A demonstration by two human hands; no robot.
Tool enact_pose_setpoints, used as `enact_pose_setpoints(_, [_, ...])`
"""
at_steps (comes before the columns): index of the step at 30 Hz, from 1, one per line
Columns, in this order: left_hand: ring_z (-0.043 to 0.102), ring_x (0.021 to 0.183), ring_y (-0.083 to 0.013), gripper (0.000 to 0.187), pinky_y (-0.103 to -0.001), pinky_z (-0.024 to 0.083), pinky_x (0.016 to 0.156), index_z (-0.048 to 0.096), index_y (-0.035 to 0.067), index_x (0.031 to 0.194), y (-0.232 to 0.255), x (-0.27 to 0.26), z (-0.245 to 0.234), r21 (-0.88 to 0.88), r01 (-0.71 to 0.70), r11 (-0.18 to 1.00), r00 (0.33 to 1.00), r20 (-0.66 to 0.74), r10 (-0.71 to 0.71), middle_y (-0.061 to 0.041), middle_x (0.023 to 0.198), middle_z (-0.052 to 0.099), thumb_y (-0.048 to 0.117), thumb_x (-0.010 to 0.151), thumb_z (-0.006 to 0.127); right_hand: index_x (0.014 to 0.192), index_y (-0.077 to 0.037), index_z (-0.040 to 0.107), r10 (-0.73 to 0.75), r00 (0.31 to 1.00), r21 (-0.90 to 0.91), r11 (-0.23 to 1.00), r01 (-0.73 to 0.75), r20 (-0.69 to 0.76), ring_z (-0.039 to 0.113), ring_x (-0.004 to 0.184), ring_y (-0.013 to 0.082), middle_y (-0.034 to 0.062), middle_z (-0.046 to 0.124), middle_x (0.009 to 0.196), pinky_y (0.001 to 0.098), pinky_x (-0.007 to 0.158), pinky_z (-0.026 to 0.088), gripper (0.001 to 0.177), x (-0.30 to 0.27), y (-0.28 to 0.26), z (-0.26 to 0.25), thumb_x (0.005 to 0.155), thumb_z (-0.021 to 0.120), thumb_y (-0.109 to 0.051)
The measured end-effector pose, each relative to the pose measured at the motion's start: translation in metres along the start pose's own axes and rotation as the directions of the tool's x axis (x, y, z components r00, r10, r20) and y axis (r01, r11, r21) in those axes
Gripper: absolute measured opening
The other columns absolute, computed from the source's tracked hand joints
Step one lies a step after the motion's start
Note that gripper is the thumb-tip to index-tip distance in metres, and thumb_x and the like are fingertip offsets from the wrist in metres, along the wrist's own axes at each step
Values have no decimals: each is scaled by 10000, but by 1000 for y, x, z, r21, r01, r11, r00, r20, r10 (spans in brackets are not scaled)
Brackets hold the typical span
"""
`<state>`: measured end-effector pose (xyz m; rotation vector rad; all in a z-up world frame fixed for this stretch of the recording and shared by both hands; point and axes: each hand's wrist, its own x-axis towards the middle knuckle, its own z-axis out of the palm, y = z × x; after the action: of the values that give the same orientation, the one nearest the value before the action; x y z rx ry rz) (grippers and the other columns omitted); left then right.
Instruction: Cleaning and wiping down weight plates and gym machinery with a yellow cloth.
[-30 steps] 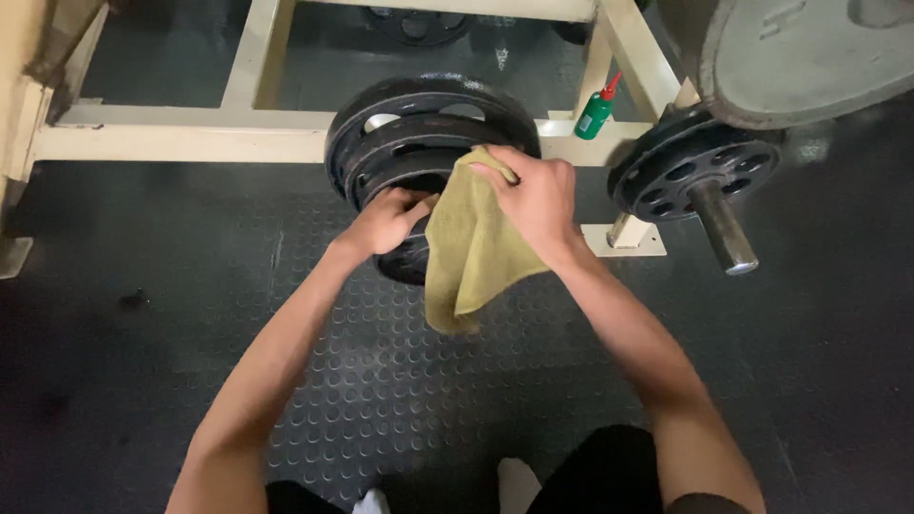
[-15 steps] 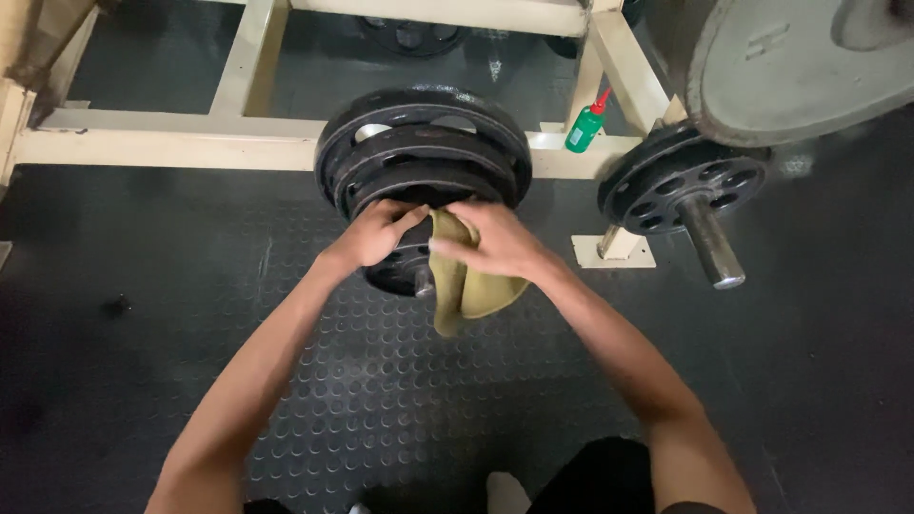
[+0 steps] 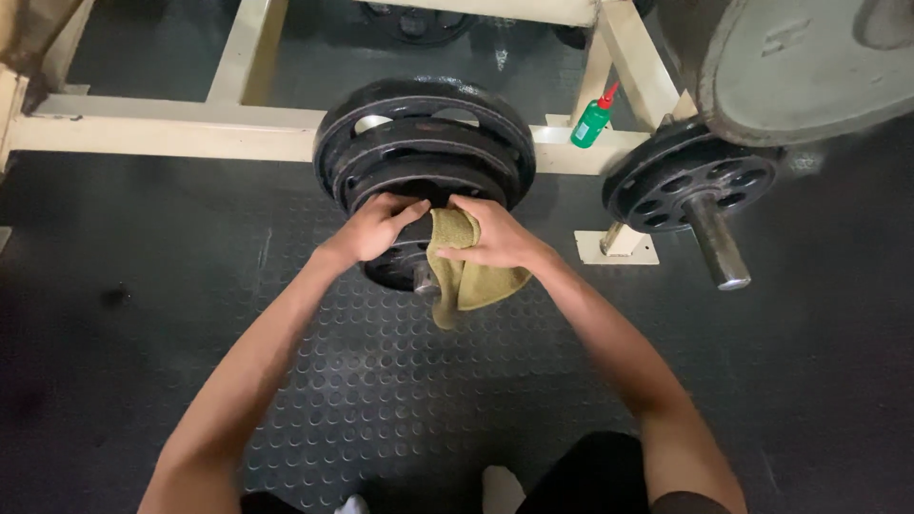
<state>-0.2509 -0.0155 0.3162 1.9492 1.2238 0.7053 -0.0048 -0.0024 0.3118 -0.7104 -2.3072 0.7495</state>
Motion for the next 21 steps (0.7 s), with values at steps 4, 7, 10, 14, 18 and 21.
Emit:
enact_pose_setpoints(4, [709,1094,-332,469,-377,494,999,736,52,1206,-3,1,-1,6,-7,1000,1000,3,7,-193,1153,754,409,1034,485,1204,49,622,52,998,-84,995,-49,40,721,968,298,199,714,1043,387,860,555,723,2,7,0,763,878,-463])
enact_pose_setpoints(7, [712,1095,-327,470,-376,498,998,738,58,1208,-2,1,0,12,8,1000,1000,4,-8,-193,1149,755,416,1031,490,1283,82,578,-16,997,-77,997,21,70,710,1069,328,231,704,1144,389,925,554,841,5,11,-5,755,873,-502])
enact_pose_setpoints(10, [705,1105,-323,473,-378,489,1000,730,63,1226,3,1,-2,3,53,999,998,14,-53,-186,1165,750,422,1027,493,1265,50,602,45,985,-18,999,-42,164,708,1071,335,218,711,1159,401,923,541,798,9,-1,-12,741,850,-498])
enact_pose_setpoints(14, [701,1128,-319,487,-373,484,1009,714,64,1255,2,0,-2,-31,57,998,998,30,-57,-179,1199,746,429,1025,487,1247,2,634,141,972,-48,990,-135,185,738,1049,321,187,742,1131,404,923,557,735,9,-12,-14,759,849,-505])
enact_pose_setpoints(18, [706,1132,-321,494,-369,488,1015,711,64,1261,4,1,-2,-24,70,997,997,45,-69,-186,1199,747,429,1023,478,1132,4,684,219,964,-162,968,-194,153,752,993,317,190,758,1051,411,883,581,672,10,-29,-21,731,884,-498])
enact_pose_setpoints(21, [693,1139,-332,500,-375,478,1019,711,70,1265,5,0,-3,-2,87,996,995,52,-87,-191,1205,737,435,1023,472,1210,68,626,56,998,-52,997,-56,6,733,995,327,223,728,1073,412,870,564,770,6,-25,-15,721,894,-464])
